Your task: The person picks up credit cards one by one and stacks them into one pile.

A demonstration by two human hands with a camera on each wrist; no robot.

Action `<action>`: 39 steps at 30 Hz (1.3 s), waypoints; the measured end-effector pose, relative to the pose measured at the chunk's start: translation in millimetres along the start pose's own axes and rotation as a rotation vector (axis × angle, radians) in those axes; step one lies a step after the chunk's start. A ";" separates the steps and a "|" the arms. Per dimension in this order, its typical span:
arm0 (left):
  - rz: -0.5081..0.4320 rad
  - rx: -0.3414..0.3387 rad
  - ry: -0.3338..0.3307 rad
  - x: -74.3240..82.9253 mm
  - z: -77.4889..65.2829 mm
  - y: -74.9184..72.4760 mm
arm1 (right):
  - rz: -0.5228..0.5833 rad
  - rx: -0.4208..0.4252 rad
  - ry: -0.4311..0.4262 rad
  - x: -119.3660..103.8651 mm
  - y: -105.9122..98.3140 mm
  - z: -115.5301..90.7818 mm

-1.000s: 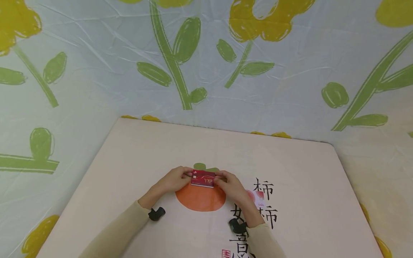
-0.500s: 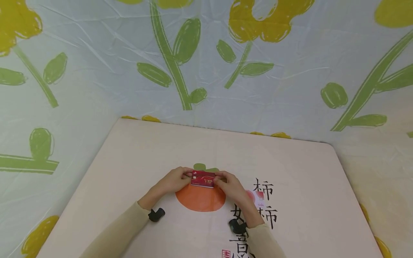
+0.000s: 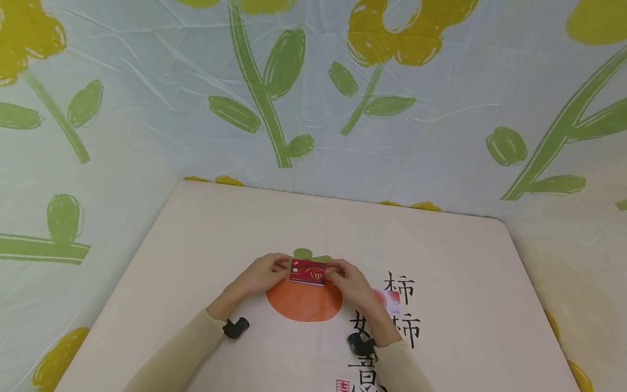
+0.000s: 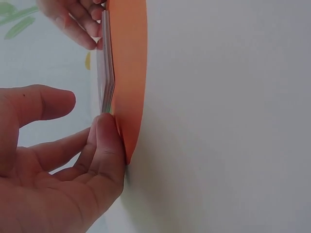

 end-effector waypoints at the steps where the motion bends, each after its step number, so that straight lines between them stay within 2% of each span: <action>1: -0.007 0.002 0.000 -0.3 -1.2 -1.2 | 0.011 0.004 0.000 -0.2 -0.8 -0.5; 9: -0.053 0.008 0.018 7.2 -12.3 -9.6 | -0.010 0.009 -0.022 -5.6 -10.5 -5.2; 13: -0.080 0.000 0.030 14.6 -15.3 -7.6 | -0.005 0.019 -0.056 -9.1 -18.1 -7.8; 17: -0.097 -0.007 0.050 23.2 -16.8 -1.4 | 0.048 0.038 -0.075 -9.9 -25.6 -11.4; 20: -0.104 -0.014 0.069 30.6 -18.1 5.6 | 0.063 0.046 -0.074 -7.7 -31.7 -15.9; 25: -0.131 -0.042 0.103 43.0 -19.1 21.4 | -0.008 0.052 -0.093 -6.9 -45.3 -27.0; 30: -0.199 -0.108 0.145 57.6 -18.9 40.4 | -0.080 0.083 -0.072 -6.0 -62.8 -41.3; 39: -0.140 -0.151 0.168 78.3 -14.7 76.3 | -0.094 0.110 -0.108 0.3 -89.6 -63.6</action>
Point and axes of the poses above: each hand's wrist, its own z-axis towards the middle knuckle, its own y-axis out of the palm, x = y × z, the point moved 8 cm from there along z, towards the middle knuckle, and after that the axes turned 10 degrees about -y, right-handed, at the moved point
